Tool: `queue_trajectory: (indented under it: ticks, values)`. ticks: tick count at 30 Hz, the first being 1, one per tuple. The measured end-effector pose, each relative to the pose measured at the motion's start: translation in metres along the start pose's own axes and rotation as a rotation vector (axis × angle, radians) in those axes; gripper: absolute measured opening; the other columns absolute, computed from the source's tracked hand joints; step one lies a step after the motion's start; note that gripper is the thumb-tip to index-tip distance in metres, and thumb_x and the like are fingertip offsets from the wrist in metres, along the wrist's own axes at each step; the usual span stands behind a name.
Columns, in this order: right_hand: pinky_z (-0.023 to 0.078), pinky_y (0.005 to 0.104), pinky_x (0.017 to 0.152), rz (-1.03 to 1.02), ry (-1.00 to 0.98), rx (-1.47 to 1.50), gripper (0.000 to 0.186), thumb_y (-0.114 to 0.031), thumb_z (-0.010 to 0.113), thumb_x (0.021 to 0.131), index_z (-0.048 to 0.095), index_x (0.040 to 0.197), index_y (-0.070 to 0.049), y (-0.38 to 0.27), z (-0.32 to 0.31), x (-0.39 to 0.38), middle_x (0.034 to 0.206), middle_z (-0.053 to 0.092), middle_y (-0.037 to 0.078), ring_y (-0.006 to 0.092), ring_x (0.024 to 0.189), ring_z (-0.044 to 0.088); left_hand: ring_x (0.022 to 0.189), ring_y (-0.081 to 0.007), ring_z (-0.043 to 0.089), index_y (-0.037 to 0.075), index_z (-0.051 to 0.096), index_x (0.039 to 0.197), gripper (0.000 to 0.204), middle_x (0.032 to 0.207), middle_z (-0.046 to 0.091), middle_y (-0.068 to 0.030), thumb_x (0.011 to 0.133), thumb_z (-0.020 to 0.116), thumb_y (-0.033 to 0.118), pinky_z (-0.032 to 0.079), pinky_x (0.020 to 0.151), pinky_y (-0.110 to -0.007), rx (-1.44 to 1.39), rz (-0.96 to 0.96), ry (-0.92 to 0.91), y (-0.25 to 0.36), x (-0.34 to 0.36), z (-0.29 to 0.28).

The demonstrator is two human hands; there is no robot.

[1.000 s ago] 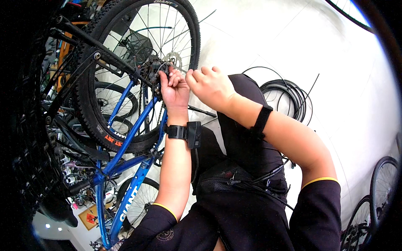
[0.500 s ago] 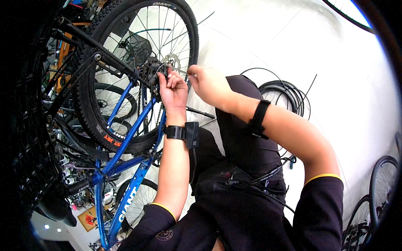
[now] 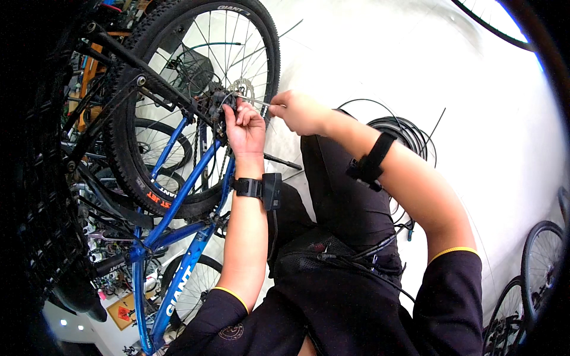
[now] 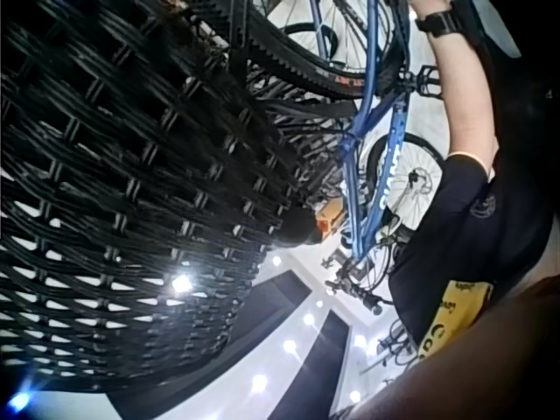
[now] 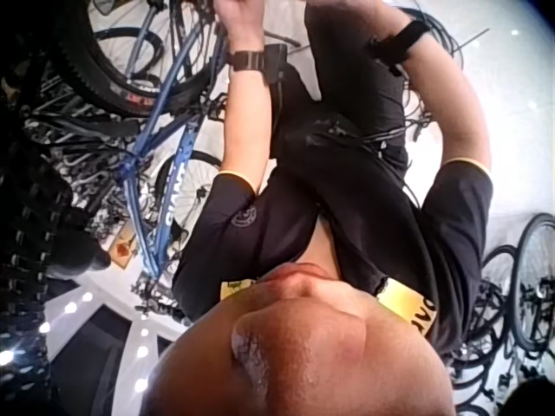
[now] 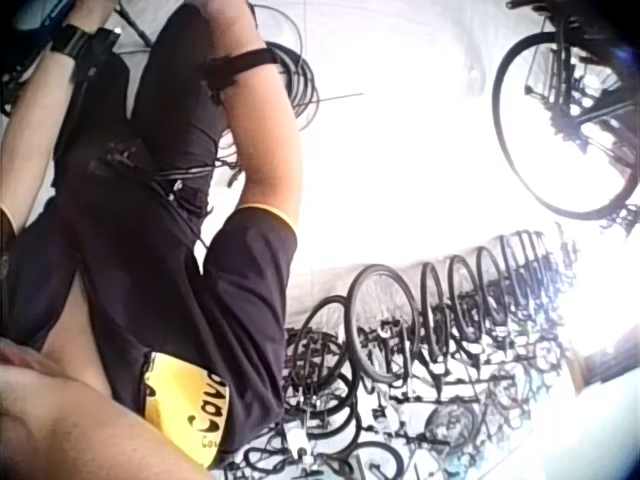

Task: The person sits on the floor of a bicycle shop and works on the rear derailleur of a blue Giant bicycle. They use pliers to cut a cable, thread the cable through the frame and derailleur, and use an Allen key to tighten the cable anchor bolt.

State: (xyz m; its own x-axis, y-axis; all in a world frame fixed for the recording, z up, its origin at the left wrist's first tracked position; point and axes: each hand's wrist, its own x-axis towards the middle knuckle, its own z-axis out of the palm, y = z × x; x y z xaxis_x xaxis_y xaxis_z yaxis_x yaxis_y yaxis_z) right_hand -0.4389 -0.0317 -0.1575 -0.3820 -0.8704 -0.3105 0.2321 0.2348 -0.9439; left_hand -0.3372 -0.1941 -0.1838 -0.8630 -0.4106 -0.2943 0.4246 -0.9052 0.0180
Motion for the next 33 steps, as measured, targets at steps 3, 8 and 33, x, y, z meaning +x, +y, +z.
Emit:
queue_trajectory:
  ticks: [3,8,33]
  values:
    - [0.022,0.0164,0.035,0.336,-0.337,0.698,0.026,-0.027,0.047,0.101,0.057,0.094,-0.004,-0.006,-0.018,0.003,0.058,0.033,-0.006,0.0016,0.045,0.027,0.055,-0.0059,0.039,-0.008,0.054,0.107,0.036,0.074,0.042,-0.0024,0.089,0.066,0.021,0.033,0.049,-0.019,-0.012,-0.011,-0.003,-0.001,0.002,0.0]
    - [0.045,0.0331,0.049,-0.049,0.139,-0.469,0.02,-0.019,0.052,0.095,0.059,0.094,-0.001,-0.009,-0.005,0.008,0.064,0.056,0.006,0.0189,0.055,0.056,0.055,-0.006,0.039,-0.008,0.054,0.108,0.037,0.074,0.042,-0.0028,0.09,0.066,0.022,0.033,0.049,-0.018,0.003,0.001,-0.012,-0.003,0.004,-0.001]
    - [0.033,0.0256,0.044,0.057,-0.16,0.458,0.023,-0.019,0.045,0.098,0.058,0.095,0.0,0.001,-0.006,0.004,0.055,0.04,-0.002,0.009,0.046,0.039,0.053,-0.0052,0.039,-0.008,0.053,0.108,0.038,0.075,0.044,-0.0036,0.091,0.065,0.023,0.031,0.047,-0.018,0.001,0.027,0.007,-0.002,0.001,-0.001]
